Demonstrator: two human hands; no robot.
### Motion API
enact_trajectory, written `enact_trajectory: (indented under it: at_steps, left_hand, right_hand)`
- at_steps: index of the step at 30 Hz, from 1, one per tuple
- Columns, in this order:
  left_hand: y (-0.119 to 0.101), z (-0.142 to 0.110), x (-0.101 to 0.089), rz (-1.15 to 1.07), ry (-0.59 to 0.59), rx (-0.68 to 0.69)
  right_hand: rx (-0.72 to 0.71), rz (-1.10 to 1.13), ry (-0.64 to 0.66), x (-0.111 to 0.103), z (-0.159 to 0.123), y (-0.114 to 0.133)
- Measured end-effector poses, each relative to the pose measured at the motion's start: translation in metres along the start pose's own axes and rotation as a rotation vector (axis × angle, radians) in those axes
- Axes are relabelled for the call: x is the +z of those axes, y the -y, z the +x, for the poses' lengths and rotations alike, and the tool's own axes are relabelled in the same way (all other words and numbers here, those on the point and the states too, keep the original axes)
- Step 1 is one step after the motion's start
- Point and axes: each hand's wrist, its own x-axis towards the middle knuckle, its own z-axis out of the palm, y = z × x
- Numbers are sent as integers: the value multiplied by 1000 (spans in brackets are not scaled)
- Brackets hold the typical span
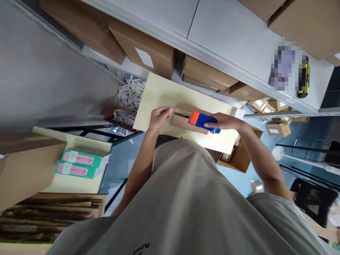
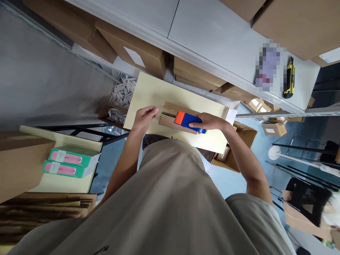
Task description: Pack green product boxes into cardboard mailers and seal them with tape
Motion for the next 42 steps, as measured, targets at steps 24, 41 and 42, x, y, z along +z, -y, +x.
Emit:
enact_trajectory:
  at_steps: [24,41,42]
  left_hand:
    - [57,9,3,525,-78,241]
    - [35,4,41,815,273,531]
    - [35,5,42,815,274,527]
  right_hand:
    - [65,-19,34,-2,51,-12]
    - [73,48,73,-8,21,-16]
    - [106,26,74,-15,9,-26]
